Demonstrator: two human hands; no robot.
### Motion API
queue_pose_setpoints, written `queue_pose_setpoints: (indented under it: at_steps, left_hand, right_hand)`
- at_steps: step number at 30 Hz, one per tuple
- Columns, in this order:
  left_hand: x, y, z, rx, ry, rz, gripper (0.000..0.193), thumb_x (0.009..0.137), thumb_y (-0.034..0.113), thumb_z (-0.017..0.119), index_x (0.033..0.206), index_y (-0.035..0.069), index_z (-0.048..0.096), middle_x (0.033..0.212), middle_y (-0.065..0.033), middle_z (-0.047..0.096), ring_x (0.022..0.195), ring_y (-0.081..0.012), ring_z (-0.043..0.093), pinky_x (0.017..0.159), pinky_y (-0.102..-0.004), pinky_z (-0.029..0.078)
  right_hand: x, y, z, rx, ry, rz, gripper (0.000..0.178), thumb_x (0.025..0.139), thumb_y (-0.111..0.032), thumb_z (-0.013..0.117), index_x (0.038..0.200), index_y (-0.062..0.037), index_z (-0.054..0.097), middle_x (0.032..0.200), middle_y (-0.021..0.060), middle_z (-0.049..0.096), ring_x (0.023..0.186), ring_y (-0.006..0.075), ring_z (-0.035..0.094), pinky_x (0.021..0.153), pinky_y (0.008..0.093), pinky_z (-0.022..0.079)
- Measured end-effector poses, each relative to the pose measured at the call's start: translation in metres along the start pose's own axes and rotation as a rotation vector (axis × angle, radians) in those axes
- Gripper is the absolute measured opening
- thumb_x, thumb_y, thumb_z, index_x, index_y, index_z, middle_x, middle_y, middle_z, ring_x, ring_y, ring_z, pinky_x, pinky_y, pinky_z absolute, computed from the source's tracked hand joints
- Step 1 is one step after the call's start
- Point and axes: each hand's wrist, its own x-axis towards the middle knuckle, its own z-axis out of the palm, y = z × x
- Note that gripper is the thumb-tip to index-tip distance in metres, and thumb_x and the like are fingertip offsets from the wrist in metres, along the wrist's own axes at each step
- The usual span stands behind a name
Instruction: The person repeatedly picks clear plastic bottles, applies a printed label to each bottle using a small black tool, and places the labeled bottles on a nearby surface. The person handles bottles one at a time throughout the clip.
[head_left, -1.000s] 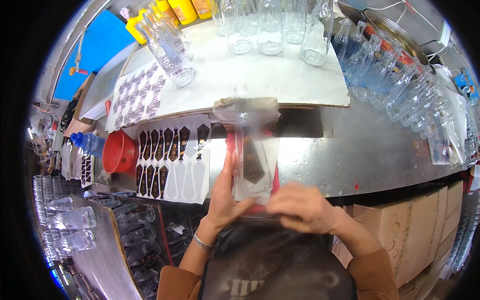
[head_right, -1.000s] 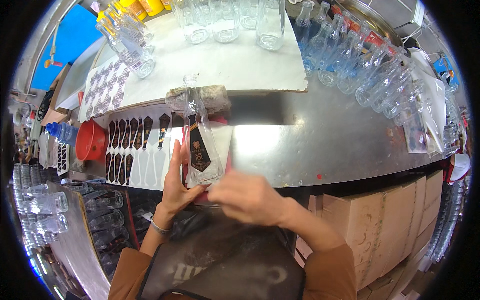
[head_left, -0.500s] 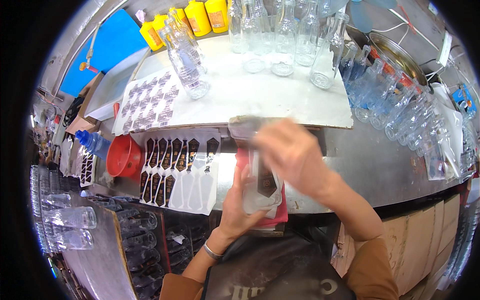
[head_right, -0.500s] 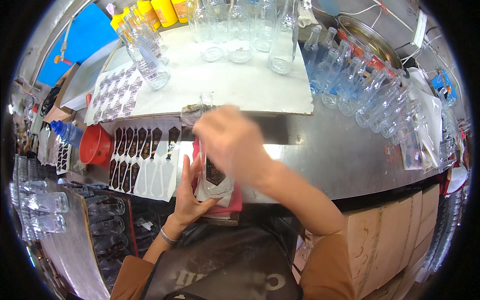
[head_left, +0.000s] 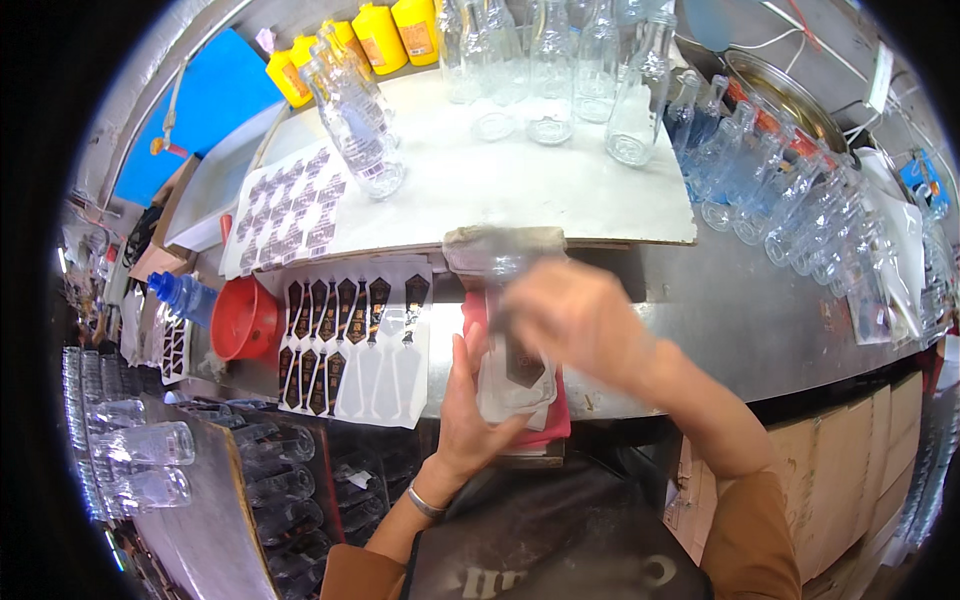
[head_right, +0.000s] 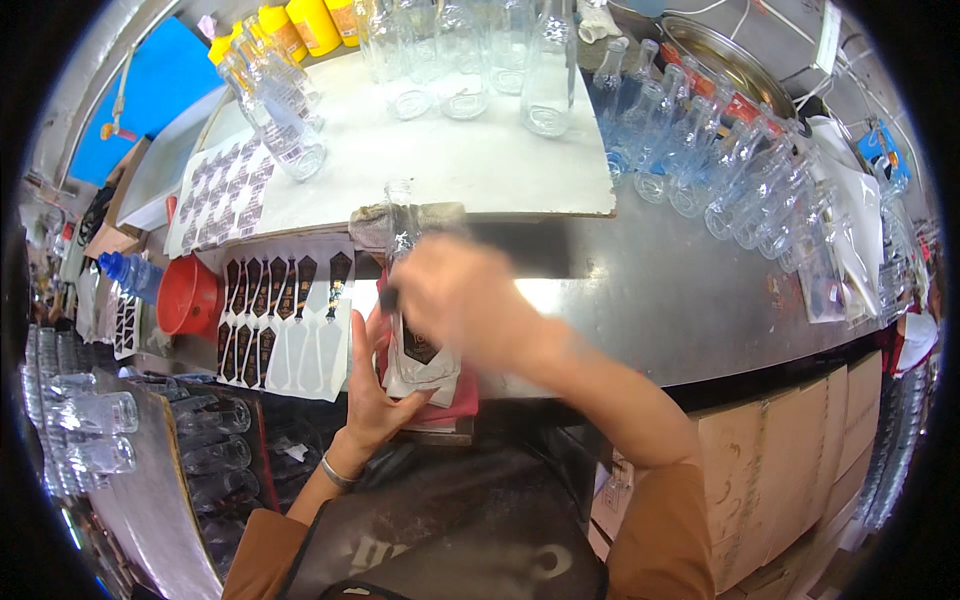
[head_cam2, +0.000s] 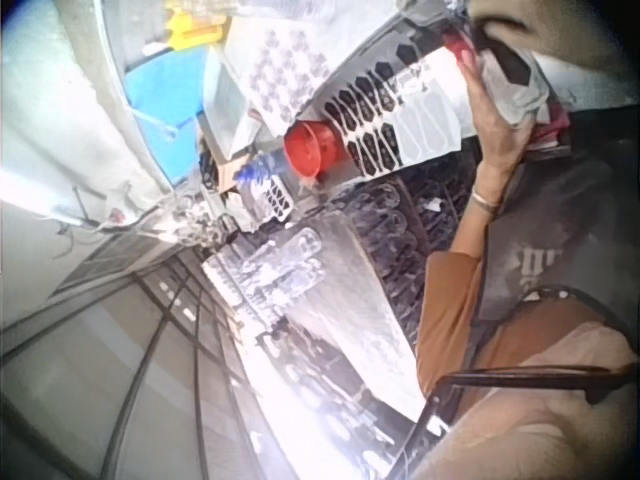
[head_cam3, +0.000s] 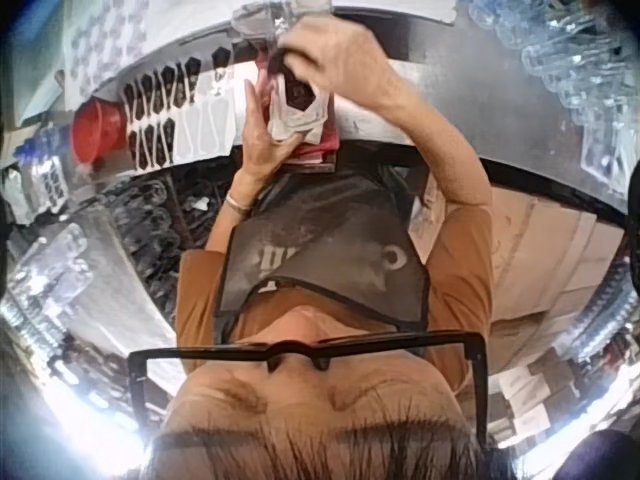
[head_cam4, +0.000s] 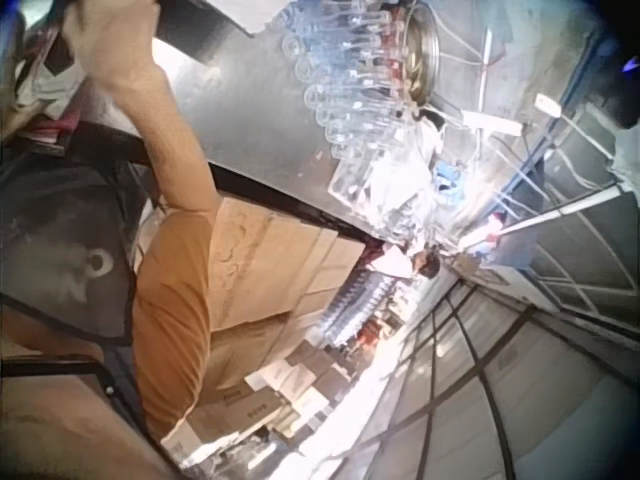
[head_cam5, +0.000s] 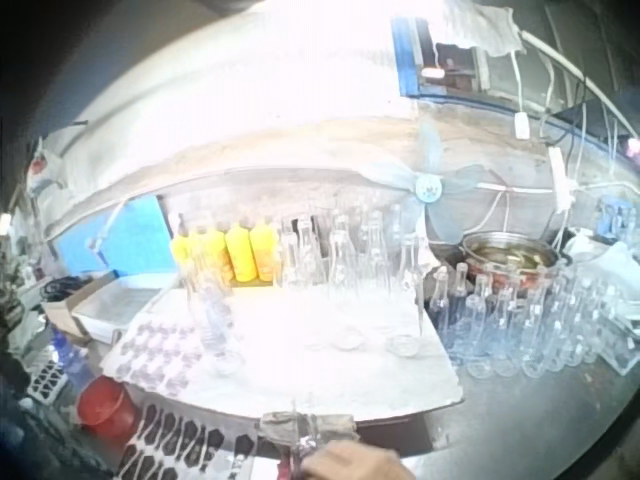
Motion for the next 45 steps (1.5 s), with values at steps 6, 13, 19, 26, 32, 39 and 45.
queue_pose_setpoints:
  at_steps: [6,13,19,26,32,39,45]
  left_hand:
    - [0.004,0.008,0.002,0.164,-0.019,0.042,0.126,0.067,0.003,0.086,0.158,-0.005,0.0,0.16,-0.03,0.027,0.144,-0.0417,0.039,0.115,-0.0475,0.038]
    - [0.005,0.012,0.008,-0.39,-0.002,-0.077,0.121,0.078,0.001,0.081,0.16,0.0,-0.008,0.162,-0.026,0.026,0.147,-0.0319,0.034,0.118,-0.0443,0.032]
    - [0.005,0.012,0.002,-0.231,0.074,-0.013,0.089,0.084,0.008,0.076,0.156,-0.004,0.025,0.161,-0.0261,0.029,0.149,-0.037,0.031,0.121,-0.0445,0.027]
    - [0.001,-0.017,-0.024,0.18,-0.049,0.066,0.085,0.081,0.016,0.078,0.153,-0.003,0.035,0.158,-0.0298,0.033,0.147,-0.0461,0.031,0.119,-0.0483,0.029]
    - [0.086,-0.106,-0.141,0.756,0.49,0.006,0.083,0.082,0.029,0.081,0.148,-0.003,0.043,0.158,-0.0271,0.034,0.149,-0.043,0.028,0.119,-0.0573,0.023]
    - [0.091,-0.148,-0.181,0.809,0.553,0.095,0.024,0.087,0.01,0.075,0.111,0.007,0.072,0.134,-0.0131,0.064,0.134,-0.0349,0.052,0.113,-0.049,0.035]
    - [0.088,-0.109,-0.162,-0.305,0.489,-0.391,0.02,0.099,0.014,0.068,0.104,-0.005,0.072,0.1,-0.0017,0.073,0.087,-0.0029,0.063,0.076,-0.0198,0.051]
  right_hand:
    - [-0.065,-0.026,0.005,0.206,0.03,-0.096,0.024,0.075,-0.001,0.072,0.096,-0.0068,0.064,0.101,0.0115,0.065,0.092,0.0324,0.066,0.082,0.0402,0.056]
    - [-0.113,-0.011,-0.001,0.939,0.068,0.94,0.035,0.106,-0.028,0.052,0.109,0.0023,0.07,0.088,0.0036,0.068,0.08,0.0101,0.061,0.073,0.0279,0.05]
    - [-0.094,-0.027,0.031,0.714,-0.004,0.806,0.04,0.105,-0.028,0.051,0.116,0.0068,0.069,0.1,0.0134,0.074,0.087,0.0147,0.065,0.081,0.0314,0.051]
    - [-0.08,-0.053,0.013,0.178,-0.142,0.705,0.035,0.091,-0.02,0.071,0.118,0.0027,0.067,0.091,0.018,0.072,0.077,0.0379,0.067,0.069,0.0395,0.053]
    - [-0.104,-0.035,0.015,0.221,0.001,0.77,0.028,0.091,-0.016,0.071,0.112,0.0038,0.07,0.078,0.0159,0.071,0.059,0.017,0.063,0.058,0.0312,0.05]
    - [-0.12,-0.025,0.016,0.378,0.034,0.865,0.02,0.095,-0.015,0.069,0.093,0.0049,0.069,0.07,0.0063,0.067,0.057,0.0106,0.055,0.055,0.0289,0.046]
    - [-0.124,-0.017,0.001,1.033,0.214,1.065,0.052,0.108,-0.04,0.049,0.068,-0.007,0.043,0.065,0.0079,0.05,0.052,0.0141,0.047,0.05,0.0264,0.041]
